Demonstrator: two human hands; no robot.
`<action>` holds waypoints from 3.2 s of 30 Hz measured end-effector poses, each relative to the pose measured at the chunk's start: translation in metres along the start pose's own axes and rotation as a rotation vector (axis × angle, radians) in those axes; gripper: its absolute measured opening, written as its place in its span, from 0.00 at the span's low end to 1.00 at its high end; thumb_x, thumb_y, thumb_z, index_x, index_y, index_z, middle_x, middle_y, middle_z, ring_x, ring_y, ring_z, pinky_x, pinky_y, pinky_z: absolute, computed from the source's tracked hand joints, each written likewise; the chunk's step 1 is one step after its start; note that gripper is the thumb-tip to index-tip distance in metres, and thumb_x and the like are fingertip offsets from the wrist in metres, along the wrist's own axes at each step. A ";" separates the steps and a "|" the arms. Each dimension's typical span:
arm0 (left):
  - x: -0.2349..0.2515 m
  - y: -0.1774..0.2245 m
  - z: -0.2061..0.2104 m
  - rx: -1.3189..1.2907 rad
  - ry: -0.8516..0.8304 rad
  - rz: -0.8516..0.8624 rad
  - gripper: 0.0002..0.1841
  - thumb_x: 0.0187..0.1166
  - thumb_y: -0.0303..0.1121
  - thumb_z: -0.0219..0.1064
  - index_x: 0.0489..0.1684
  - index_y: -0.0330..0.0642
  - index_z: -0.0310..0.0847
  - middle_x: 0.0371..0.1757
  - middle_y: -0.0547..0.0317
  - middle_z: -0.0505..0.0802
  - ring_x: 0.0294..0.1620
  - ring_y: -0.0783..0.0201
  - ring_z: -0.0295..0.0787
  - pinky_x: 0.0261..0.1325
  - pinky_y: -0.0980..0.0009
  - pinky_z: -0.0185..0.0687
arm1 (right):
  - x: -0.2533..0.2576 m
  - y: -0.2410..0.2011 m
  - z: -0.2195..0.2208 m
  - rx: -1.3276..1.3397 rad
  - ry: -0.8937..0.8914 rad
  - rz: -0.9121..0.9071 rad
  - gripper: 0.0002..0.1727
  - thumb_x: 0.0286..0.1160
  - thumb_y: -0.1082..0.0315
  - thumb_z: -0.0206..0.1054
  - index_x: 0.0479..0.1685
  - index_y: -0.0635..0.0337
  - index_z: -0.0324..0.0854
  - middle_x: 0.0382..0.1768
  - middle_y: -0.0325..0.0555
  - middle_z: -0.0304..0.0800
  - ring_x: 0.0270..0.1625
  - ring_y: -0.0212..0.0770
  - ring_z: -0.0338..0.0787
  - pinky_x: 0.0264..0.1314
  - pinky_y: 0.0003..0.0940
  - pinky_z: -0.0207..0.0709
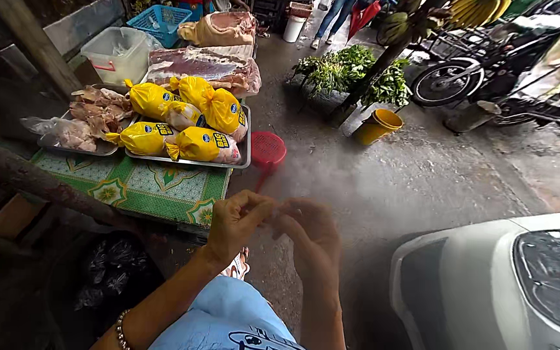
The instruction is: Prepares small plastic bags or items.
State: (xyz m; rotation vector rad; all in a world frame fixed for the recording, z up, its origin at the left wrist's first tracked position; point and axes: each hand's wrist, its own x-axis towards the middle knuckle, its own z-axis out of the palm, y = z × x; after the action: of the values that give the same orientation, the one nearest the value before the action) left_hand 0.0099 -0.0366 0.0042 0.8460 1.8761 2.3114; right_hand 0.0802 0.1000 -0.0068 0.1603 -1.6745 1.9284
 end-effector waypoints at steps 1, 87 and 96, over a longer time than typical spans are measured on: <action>-0.001 0.002 -0.002 -0.010 0.002 -0.030 0.06 0.79 0.26 0.71 0.41 0.31 0.89 0.35 0.60 0.96 0.32 0.73 0.94 0.37 0.76 0.93 | 0.000 0.001 0.001 0.041 -0.030 0.021 0.14 0.75 0.69 0.73 0.57 0.57 0.80 0.50 0.41 0.91 0.36 0.31 0.92 0.32 0.25 0.90; 0.082 -0.040 -0.129 0.669 -0.278 0.405 0.09 0.77 0.30 0.62 0.34 0.40 0.90 0.25 0.61 0.89 0.21 0.68 0.82 0.20 0.72 0.72 | 0.041 0.038 0.091 -0.758 0.145 0.092 0.10 0.81 0.67 0.66 0.47 0.66 0.87 0.34 0.37 0.92 0.27 0.18 0.82 0.29 0.12 0.76; 0.072 -0.043 -0.115 0.602 -0.324 0.350 0.19 0.85 0.33 0.59 0.18 0.38 0.80 0.14 0.61 0.78 0.13 0.69 0.73 0.16 0.73 0.64 | 0.044 0.053 0.086 0.523 0.078 0.397 0.09 0.76 0.56 0.67 0.35 0.49 0.87 0.35 0.36 0.88 0.20 0.22 0.77 0.18 0.15 0.68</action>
State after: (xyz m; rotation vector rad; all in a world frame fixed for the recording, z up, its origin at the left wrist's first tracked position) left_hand -0.1143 -0.1018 -0.0212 1.6074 2.4380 1.5856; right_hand -0.0059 0.0314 -0.0154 -0.0556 -1.1794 2.6068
